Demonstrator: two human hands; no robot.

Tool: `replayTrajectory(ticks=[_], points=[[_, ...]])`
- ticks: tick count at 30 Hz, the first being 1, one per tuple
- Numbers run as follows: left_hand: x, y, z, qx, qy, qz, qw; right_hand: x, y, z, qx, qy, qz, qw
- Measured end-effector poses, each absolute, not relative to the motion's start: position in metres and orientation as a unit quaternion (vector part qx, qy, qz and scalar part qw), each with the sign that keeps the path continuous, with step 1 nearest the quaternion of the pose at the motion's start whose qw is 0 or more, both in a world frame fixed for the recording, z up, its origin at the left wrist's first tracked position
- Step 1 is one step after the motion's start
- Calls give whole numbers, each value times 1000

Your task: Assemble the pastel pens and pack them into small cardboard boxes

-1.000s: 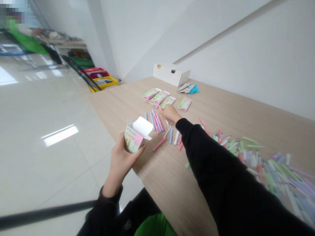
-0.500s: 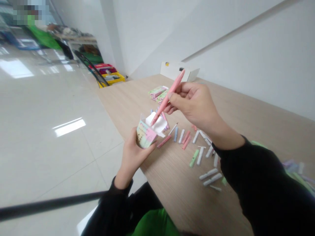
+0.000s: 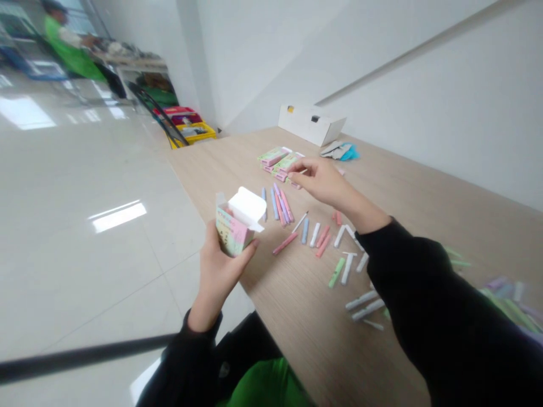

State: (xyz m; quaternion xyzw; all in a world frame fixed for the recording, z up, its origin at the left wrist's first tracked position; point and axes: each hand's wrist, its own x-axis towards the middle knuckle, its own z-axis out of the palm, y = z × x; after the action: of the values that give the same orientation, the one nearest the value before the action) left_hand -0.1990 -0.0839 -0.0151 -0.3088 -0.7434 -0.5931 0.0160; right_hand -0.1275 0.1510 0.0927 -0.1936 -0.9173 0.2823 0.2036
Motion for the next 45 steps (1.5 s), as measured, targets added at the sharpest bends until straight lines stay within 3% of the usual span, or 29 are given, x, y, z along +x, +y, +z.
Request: replayTrajectory(ticks=[2, 7, 20, 28, 30, 33, 36, 41, 45], points=[[-200, -86, -16, -309, -748, -587, 11, -136, 174, 70, -266, -926, 233, 129], [-201, -86, -19, -316, -757, -572, 10, -151, 200, 16, -320, -927, 194, 42], [-200, -84, -21, -343, -766, -543, 23, -184, 210, -4, -343, -928, 146, 24], [-195, -85, -20, -368, -765, -522, 88, -170, 197, 33, -344, -920, 159, 97], [-194, -85, -22, -370, -761, -522, 110, -157, 187, 63, -322, -916, 187, 150], [-193, -83, -26, -371, -754, -527, 127, -127, 155, 114, -236, -843, 366, 317], [-190, -80, -25, -379, -749, -532, 116, -98, 111, 149, -139, -785, 457, 395], [-184, -80, -15, -374, -749, -541, 82, -80, 63, 146, -99, -767, 526, 355], [-179, -82, -9, -374, -743, -550, 71, -83, 57, 122, -71, -816, 475, 322]])
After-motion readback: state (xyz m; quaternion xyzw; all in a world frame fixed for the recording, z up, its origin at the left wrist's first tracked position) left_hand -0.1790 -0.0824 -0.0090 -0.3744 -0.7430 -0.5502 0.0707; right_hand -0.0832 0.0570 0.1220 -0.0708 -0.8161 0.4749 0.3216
